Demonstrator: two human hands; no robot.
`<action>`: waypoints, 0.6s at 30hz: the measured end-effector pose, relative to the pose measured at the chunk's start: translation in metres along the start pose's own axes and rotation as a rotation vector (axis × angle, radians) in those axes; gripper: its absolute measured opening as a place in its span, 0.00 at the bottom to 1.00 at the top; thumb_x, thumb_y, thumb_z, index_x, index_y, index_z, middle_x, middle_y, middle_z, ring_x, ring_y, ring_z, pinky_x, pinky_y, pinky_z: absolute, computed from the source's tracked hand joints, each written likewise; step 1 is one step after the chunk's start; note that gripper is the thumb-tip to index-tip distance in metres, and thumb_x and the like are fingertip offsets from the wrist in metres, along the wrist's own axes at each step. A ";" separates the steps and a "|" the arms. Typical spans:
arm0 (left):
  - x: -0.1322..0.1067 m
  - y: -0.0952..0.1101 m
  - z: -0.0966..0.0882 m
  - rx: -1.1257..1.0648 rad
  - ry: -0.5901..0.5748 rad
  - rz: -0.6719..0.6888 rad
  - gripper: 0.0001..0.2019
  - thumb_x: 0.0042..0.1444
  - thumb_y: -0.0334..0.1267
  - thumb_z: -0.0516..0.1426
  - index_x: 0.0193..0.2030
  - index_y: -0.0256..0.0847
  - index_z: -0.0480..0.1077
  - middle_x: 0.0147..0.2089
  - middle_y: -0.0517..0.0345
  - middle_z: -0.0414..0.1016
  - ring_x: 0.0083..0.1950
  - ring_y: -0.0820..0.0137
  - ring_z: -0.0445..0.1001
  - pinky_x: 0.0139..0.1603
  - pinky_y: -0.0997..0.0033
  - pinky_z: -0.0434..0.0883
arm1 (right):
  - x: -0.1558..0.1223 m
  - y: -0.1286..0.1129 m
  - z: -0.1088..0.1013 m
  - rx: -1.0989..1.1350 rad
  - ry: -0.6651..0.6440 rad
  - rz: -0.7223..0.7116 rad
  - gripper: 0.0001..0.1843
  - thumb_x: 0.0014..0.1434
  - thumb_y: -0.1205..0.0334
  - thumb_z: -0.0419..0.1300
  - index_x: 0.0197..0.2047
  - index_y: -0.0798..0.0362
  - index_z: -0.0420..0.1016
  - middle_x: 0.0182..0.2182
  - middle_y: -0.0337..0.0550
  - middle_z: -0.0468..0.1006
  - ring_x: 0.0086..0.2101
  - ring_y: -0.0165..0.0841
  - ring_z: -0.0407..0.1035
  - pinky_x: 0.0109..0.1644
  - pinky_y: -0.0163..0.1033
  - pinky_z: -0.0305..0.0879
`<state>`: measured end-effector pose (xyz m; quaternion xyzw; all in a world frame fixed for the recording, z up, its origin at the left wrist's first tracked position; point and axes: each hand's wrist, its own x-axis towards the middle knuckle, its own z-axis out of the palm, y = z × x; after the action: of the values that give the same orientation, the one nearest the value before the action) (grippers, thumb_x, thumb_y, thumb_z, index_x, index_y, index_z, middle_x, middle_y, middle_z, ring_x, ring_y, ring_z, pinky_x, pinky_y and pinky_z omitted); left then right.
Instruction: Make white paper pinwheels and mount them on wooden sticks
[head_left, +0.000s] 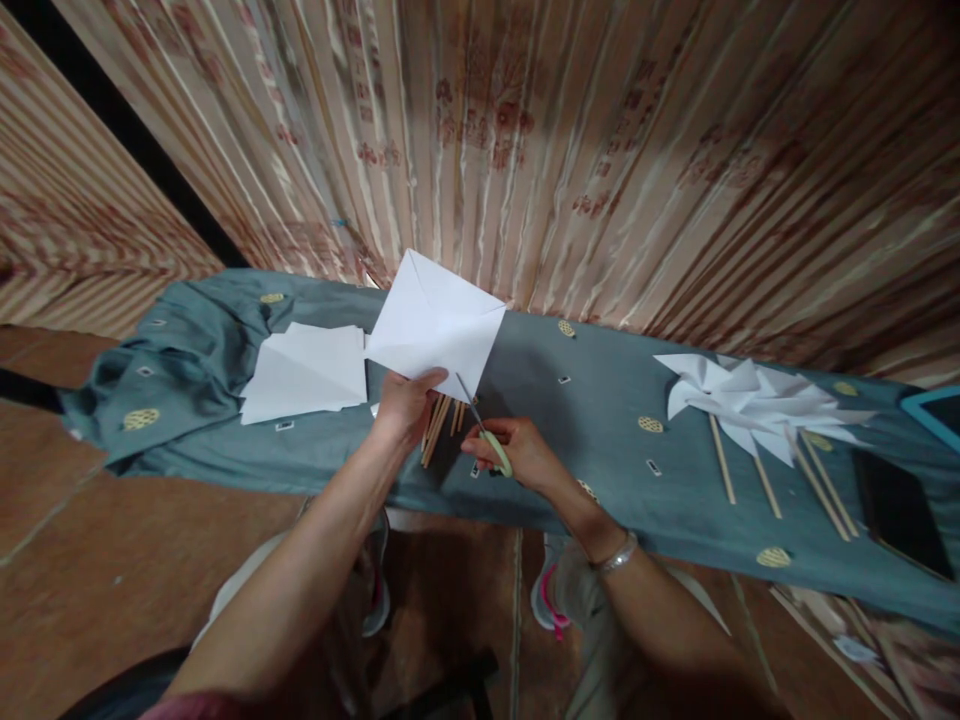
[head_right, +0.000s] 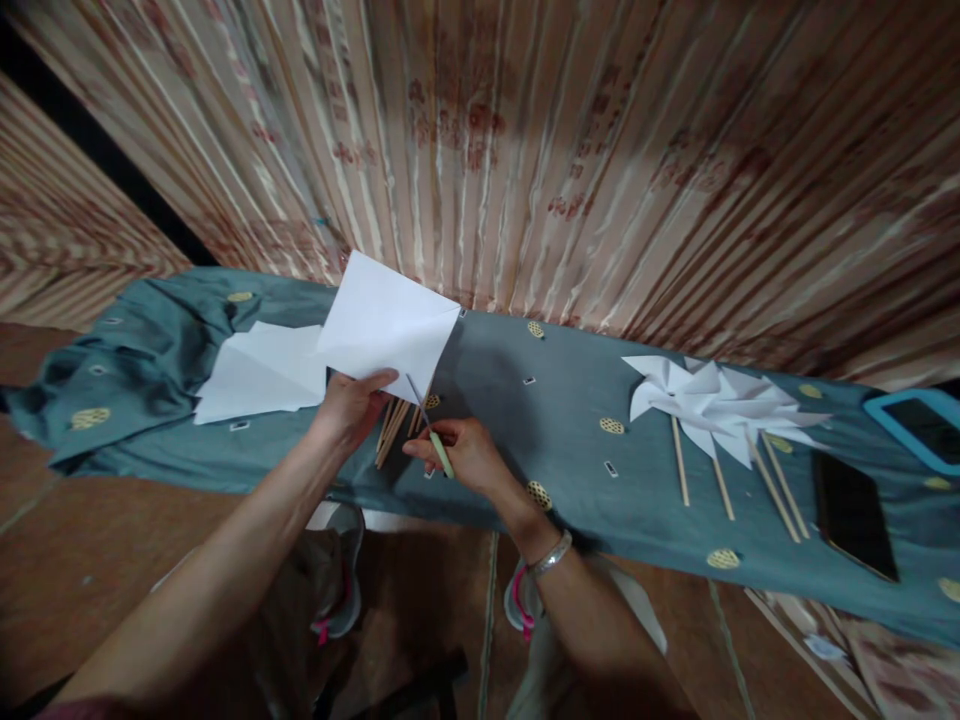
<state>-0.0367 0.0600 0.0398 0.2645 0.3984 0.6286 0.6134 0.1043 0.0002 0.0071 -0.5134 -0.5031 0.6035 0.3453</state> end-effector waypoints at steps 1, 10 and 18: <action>0.002 0.001 -0.001 0.007 0.004 0.005 0.26 0.28 0.26 0.65 0.41 0.37 0.74 0.29 0.58 0.78 0.35 0.64 0.77 0.39 0.67 0.72 | 0.002 -0.001 0.001 -0.005 -0.004 -0.006 0.24 0.39 0.43 0.70 0.27 0.56 0.76 0.16 0.34 0.71 0.17 0.24 0.63 0.21 0.30 0.56; 0.008 0.004 -0.009 0.054 0.009 0.013 0.22 0.28 0.28 0.66 0.37 0.36 0.73 0.27 0.60 0.77 0.31 0.69 0.74 0.32 0.73 0.67 | 0.015 0.003 0.010 -0.017 -0.029 -0.098 0.22 0.44 0.44 0.68 0.29 0.56 0.76 0.18 0.35 0.72 0.19 0.26 0.66 0.22 0.30 0.59; 0.004 0.009 -0.008 0.063 -0.003 0.014 0.17 0.27 0.28 0.66 0.30 0.36 0.72 0.26 0.61 0.76 0.27 0.73 0.72 0.30 0.74 0.67 | 0.015 -0.002 0.015 0.035 -0.027 -0.074 0.23 0.41 0.43 0.69 0.29 0.55 0.75 0.17 0.34 0.72 0.18 0.25 0.64 0.22 0.30 0.59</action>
<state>-0.0486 0.0633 0.0426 0.2875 0.4152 0.6195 0.6010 0.0861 0.0109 0.0050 -0.4801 -0.5156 0.6058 0.3696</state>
